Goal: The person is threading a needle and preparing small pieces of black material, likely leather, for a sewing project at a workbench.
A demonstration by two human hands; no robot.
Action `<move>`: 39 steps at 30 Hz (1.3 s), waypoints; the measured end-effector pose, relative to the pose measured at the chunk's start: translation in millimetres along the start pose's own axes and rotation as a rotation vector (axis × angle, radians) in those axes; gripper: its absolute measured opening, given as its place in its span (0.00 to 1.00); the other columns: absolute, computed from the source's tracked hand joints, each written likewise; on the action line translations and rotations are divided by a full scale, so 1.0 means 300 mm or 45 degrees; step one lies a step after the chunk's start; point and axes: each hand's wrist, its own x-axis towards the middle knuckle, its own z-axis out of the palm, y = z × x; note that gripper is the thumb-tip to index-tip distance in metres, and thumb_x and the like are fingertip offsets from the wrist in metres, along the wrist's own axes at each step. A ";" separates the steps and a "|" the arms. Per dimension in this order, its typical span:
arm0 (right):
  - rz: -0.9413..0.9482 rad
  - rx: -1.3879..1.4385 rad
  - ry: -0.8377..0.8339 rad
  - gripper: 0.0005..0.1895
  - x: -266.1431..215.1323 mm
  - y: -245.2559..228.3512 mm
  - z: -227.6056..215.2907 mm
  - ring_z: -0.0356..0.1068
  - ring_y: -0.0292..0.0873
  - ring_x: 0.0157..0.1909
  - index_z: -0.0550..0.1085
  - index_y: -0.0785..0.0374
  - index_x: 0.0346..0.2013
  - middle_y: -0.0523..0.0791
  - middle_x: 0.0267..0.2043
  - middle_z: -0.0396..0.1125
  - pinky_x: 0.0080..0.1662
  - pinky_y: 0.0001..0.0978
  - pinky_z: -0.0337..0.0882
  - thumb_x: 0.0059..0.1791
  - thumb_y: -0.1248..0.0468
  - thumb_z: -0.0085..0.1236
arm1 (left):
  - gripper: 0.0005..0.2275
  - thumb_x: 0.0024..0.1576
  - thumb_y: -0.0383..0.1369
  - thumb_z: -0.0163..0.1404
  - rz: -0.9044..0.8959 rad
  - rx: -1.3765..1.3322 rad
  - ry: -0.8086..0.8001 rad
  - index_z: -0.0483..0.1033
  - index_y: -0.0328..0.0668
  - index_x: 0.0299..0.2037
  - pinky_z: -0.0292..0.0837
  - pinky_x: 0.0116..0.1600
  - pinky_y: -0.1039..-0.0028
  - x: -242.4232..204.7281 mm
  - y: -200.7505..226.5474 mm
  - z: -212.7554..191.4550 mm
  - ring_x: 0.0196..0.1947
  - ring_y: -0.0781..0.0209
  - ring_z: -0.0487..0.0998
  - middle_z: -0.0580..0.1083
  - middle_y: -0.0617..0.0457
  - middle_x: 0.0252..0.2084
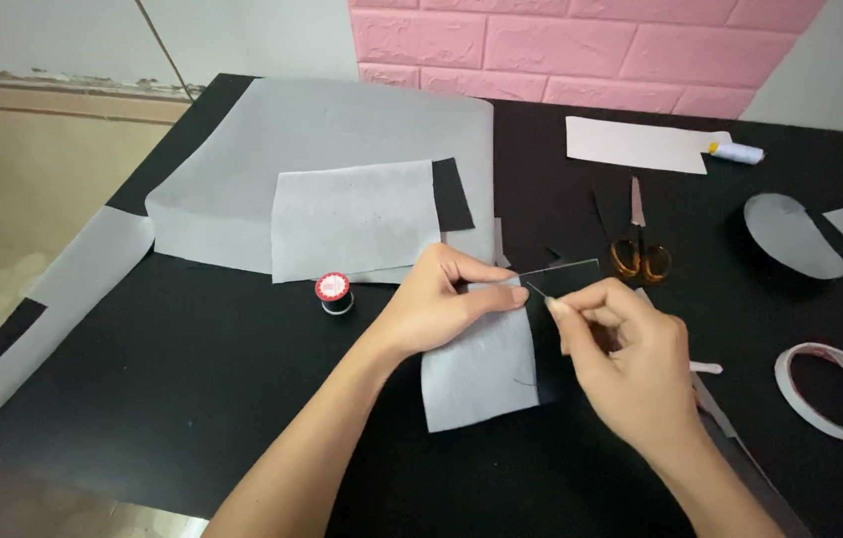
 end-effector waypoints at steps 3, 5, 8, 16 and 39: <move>0.140 0.158 -0.066 0.08 0.004 -0.001 -0.008 0.66 0.33 0.22 0.75 0.61 0.28 0.42 0.19 0.69 0.29 0.25 0.66 0.53 0.67 0.57 | 0.05 0.58 0.34 0.59 0.076 0.034 -0.020 0.88 0.46 0.36 0.47 0.28 0.77 0.002 -0.015 -0.001 0.24 0.75 0.51 0.61 0.69 0.21; 0.134 0.150 -0.056 0.08 0.005 -0.007 -0.008 0.68 0.33 0.23 0.76 0.61 0.28 0.41 0.19 0.70 0.31 0.26 0.67 0.53 0.67 0.57 | 0.05 0.59 0.33 0.58 0.102 0.034 -0.045 0.87 0.46 0.34 0.48 0.29 0.78 -0.011 0.007 -0.001 0.24 0.75 0.51 0.61 0.69 0.21; 0.155 0.163 -0.035 0.08 0.008 -0.017 -0.008 0.70 0.33 0.25 0.76 0.61 0.28 0.41 0.20 0.72 0.33 0.26 0.69 0.53 0.67 0.57 | 0.07 0.60 0.32 0.58 0.143 0.032 -0.073 0.86 0.46 0.31 0.48 0.29 0.79 -0.017 0.014 0.000 0.24 0.74 0.51 0.60 0.69 0.20; 0.186 0.180 -0.059 0.08 0.009 -0.006 -0.011 0.70 0.33 0.25 0.76 0.61 0.28 0.41 0.19 0.72 0.33 0.26 0.69 0.52 0.67 0.57 | 0.07 0.61 0.32 0.58 0.198 0.053 -0.064 0.85 0.44 0.30 0.56 0.34 0.81 -0.014 0.003 0.003 0.31 0.78 0.57 0.63 0.72 0.26; 0.272 0.253 0.012 0.09 -0.010 0.000 0.021 0.64 0.32 0.20 0.74 0.63 0.28 0.43 0.19 0.71 0.28 0.24 0.63 0.54 0.67 0.56 | 0.07 0.58 0.37 0.53 0.517 0.647 0.178 0.85 0.51 0.34 0.60 0.31 0.73 -0.019 -0.003 0.018 0.19 0.64 0.64 0.67 0.58 0.15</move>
